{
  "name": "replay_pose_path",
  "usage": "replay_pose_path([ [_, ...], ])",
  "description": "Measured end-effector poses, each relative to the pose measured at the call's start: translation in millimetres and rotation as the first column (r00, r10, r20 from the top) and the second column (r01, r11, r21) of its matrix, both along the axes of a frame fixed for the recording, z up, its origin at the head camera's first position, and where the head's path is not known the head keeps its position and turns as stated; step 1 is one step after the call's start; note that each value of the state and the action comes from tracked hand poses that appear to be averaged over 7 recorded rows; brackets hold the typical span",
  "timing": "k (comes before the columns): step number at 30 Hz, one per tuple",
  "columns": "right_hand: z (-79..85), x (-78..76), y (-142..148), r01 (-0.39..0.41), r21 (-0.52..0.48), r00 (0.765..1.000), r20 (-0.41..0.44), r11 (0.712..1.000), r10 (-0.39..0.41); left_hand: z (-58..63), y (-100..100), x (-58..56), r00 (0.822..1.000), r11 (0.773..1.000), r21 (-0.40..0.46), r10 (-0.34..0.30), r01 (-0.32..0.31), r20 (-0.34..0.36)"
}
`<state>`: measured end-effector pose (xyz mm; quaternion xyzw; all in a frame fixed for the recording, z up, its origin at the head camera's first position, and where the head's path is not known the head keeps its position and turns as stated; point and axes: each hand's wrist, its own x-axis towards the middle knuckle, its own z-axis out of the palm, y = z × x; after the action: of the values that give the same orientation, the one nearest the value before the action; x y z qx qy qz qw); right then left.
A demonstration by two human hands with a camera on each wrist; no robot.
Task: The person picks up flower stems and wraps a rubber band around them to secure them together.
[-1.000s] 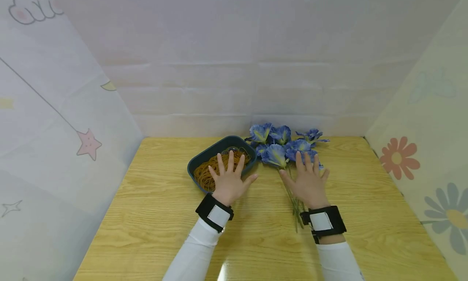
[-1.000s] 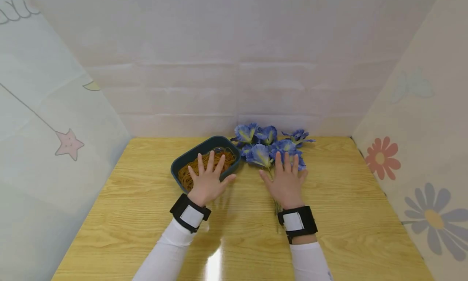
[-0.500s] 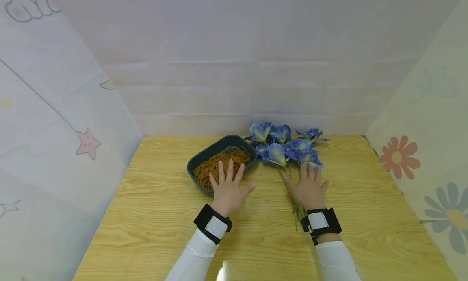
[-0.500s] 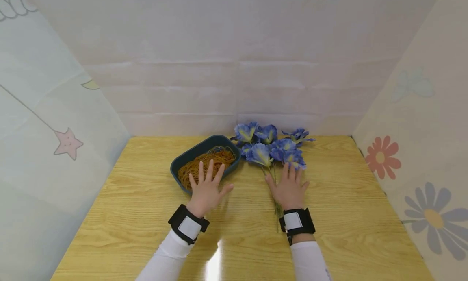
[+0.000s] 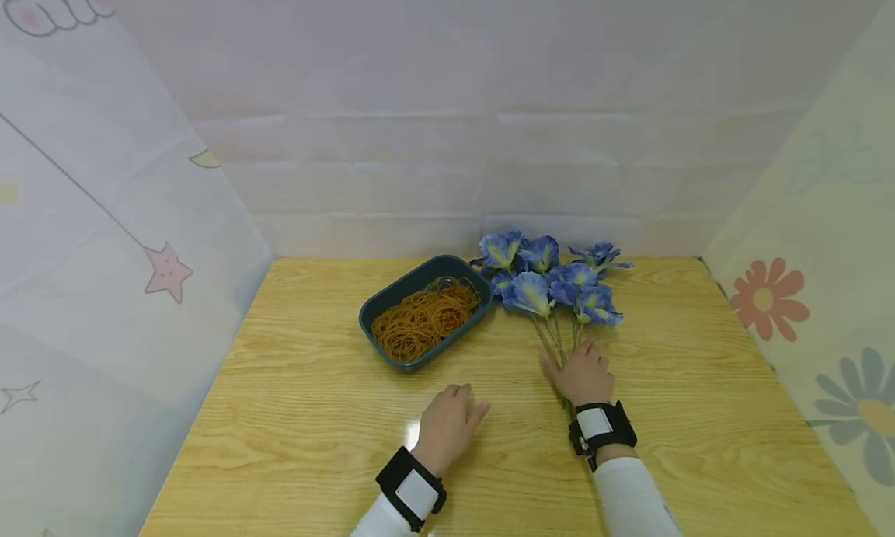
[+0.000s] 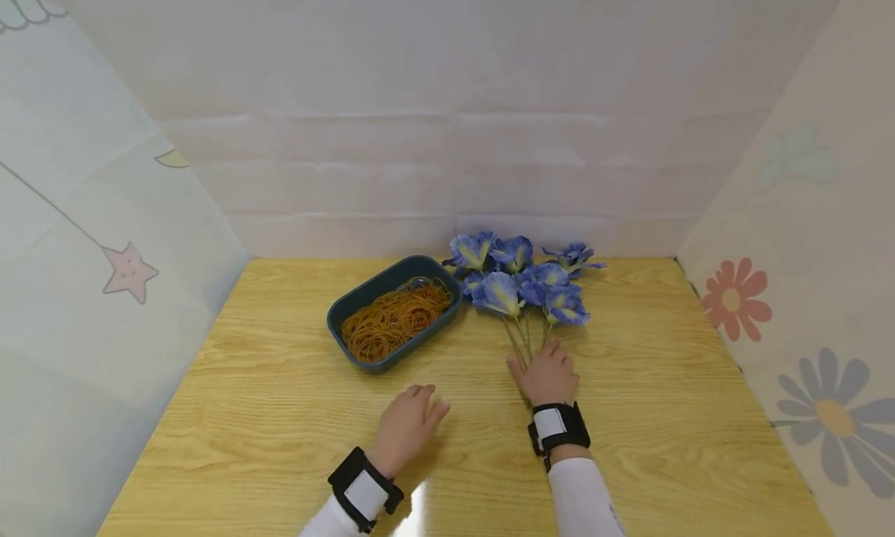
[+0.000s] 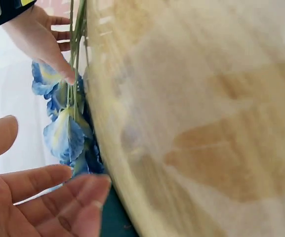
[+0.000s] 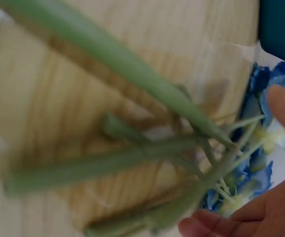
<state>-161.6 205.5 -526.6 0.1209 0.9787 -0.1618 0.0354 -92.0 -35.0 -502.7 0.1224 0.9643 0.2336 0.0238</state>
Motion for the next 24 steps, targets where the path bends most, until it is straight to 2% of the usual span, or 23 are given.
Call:
replay_pose_path([
  [7,3.0,-0.2,-5,-0.016,0.005,0.999,0.034,1.0,0.016,-4.2,2,5.5,1.0,1.0,-0.006,-0.021,0.021,-0.014],
  [15,0.8,1.3,-5,-0.036,-0.041,0.999,0.011,0.999,0.037,0.3,4,9.1,0.999,0.999,-0.021,-0.024,0.024,-0.021],
  [18,-1.5,4.7,-2,-0.071,-0.06,0.997,0.0,0.996,0.071,0.5,3,9.7,0.999,0.999,-0.022,-0.026,0.025,-0.021],
  [24,13.6,16.2,2,-0.183,-0.111,0.977,-0.13,0.977,0.168,-0.9,0,6.2,0.999,1.0,-0.004,-0.016,0.015,-0.042],
])
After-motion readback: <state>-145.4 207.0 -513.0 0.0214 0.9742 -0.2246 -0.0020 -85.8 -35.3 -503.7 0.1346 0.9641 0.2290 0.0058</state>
